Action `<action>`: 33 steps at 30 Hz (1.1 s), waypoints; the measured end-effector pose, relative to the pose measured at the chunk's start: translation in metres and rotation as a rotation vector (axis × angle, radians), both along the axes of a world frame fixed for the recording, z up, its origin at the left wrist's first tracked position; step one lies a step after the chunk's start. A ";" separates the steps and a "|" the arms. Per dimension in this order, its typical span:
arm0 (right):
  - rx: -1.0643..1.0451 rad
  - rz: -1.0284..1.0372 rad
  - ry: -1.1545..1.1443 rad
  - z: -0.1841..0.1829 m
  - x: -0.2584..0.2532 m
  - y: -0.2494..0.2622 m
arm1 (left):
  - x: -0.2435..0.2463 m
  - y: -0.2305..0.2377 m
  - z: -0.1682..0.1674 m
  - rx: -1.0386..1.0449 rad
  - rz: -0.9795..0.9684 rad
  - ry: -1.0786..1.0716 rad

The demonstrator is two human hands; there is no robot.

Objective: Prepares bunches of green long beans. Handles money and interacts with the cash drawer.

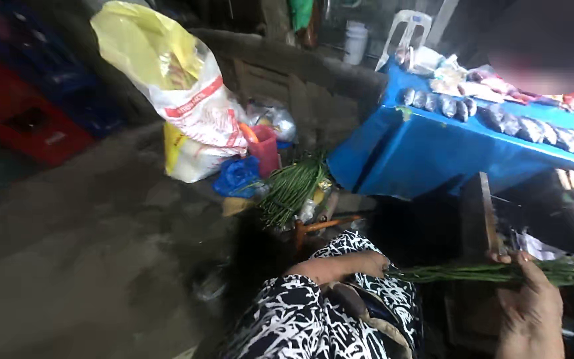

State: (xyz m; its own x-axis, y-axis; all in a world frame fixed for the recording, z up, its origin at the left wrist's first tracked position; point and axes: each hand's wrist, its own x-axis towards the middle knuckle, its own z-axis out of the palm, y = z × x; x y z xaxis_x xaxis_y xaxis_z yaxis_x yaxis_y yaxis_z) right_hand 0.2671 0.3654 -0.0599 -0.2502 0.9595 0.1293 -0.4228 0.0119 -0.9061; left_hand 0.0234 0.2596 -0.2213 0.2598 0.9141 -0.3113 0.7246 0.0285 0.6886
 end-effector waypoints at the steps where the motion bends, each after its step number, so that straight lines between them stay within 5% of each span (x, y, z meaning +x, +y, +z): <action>1: -0.005 -0.004 0.007 0.000 0.000 0.000 | 0.000 0.000 -0.002 0.001 -0.001 0.002; 33: 0.027 -0.029 -0.033 0.002 0.003 0.000 | 0.000 0.003 0.006 -0.030 -0.011 -0.015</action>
